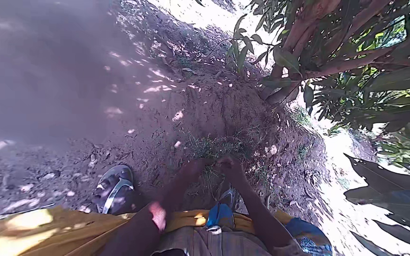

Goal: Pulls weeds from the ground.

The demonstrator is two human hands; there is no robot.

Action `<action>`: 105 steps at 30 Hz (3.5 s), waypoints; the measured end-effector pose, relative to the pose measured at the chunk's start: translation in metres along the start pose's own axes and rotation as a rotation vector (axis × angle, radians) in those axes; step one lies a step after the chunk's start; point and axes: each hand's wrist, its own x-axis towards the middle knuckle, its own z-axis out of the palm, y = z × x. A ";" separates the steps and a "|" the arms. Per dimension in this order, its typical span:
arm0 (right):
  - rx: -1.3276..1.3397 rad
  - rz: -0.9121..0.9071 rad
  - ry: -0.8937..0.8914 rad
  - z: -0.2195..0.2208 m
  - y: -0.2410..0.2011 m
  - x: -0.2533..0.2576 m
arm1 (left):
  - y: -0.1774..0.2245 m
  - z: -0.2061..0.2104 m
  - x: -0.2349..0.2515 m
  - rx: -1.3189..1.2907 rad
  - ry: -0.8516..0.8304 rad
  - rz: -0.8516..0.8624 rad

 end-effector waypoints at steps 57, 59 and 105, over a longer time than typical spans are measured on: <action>-1.136 -0.014 -0.199 -0.031 0.021 0.111 | -0.008 -0.061 0.027 -0.301 0.527 0.212; -1.226 0.048 -0.304 -0.026 0.020 0.126 | -0.009 -0.063 0.028 -0.289 0.511 0.212; -0.158 -0.017 -0.008 -0.081 -0.020 0.046 | 0.001 -0.062 0.017 -0.268 0.382 0.246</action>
